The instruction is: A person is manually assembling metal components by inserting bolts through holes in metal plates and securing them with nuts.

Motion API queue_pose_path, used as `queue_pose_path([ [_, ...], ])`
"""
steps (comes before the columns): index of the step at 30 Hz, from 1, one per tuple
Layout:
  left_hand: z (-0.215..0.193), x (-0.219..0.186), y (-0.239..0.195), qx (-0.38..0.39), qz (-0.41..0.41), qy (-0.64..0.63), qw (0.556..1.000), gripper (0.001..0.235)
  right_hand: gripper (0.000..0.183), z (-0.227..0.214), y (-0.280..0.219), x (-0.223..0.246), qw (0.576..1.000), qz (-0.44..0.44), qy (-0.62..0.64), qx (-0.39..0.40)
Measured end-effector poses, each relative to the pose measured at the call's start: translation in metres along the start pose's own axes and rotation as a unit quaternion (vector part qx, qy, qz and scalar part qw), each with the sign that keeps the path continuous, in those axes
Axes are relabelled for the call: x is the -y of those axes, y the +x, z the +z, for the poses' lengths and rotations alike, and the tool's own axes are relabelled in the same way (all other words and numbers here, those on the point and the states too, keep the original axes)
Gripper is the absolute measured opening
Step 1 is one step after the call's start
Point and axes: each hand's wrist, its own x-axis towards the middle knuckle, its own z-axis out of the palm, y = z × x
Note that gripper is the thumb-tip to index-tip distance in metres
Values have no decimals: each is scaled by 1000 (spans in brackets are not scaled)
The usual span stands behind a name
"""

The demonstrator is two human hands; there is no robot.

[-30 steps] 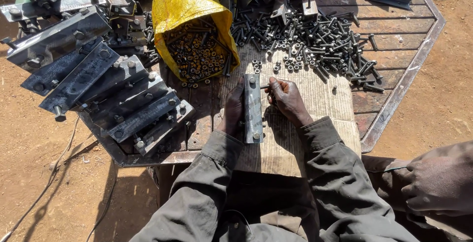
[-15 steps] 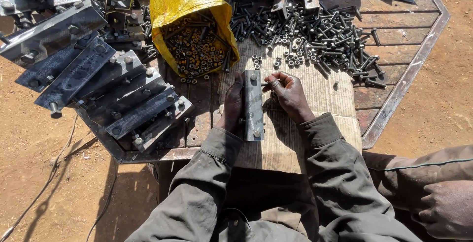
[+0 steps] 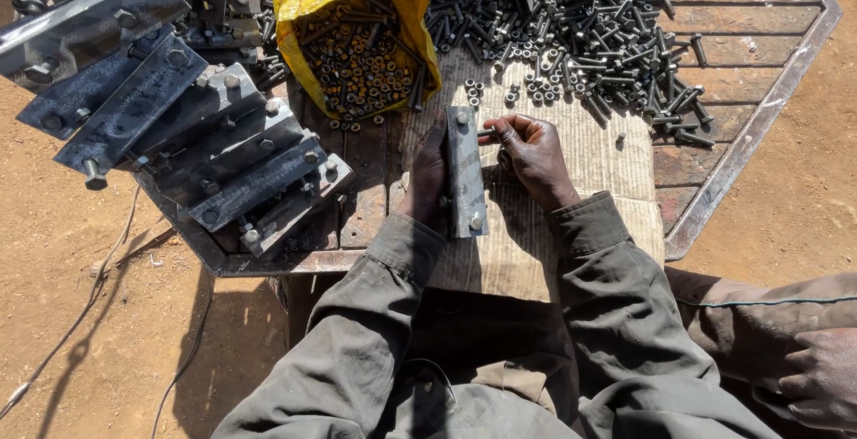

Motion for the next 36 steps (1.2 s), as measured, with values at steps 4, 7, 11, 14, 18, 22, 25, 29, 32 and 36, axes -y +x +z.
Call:
queue_pose_path([
  [4,15,-13,-16,-31,29,18,999,25,19,0,3,5,999,7,19,29],
  [7,-39,17,36,-22,19,37,999,27,17,-13,13,-18,999,2,-9,31],
  [11,-60,25,54,-14,18,56,998,30,17,-21,16,-27,999,-3,-30,40],
  [14,-50,21,47,-10,17,51,999,30,23,-26,18,-31,998,-35,-40,44],
  [18,-39,17,40,-3,19,45,999,31,19,-8,8,-7,999,-13,-3,46],
  [22,-37,12,34,1,19,45,999,32,25,-14,10,-15,999,9,-13,34],
  [25,-40,10,34,11,21,51,998,32,38,-15,10,-18,999,25,-39,19],
  [29,-44,8,37,17,18,78,997,34,73,0,0,-6,995,19,-94,-24],
  [32,-33,7,20,-36,100,133,985,29,53,5,-3,20,999,3,-32,-35],
  [36,-39,19,15,-33,80,135,987,27,53,0,-4,-3,999,15,-36,28],
])
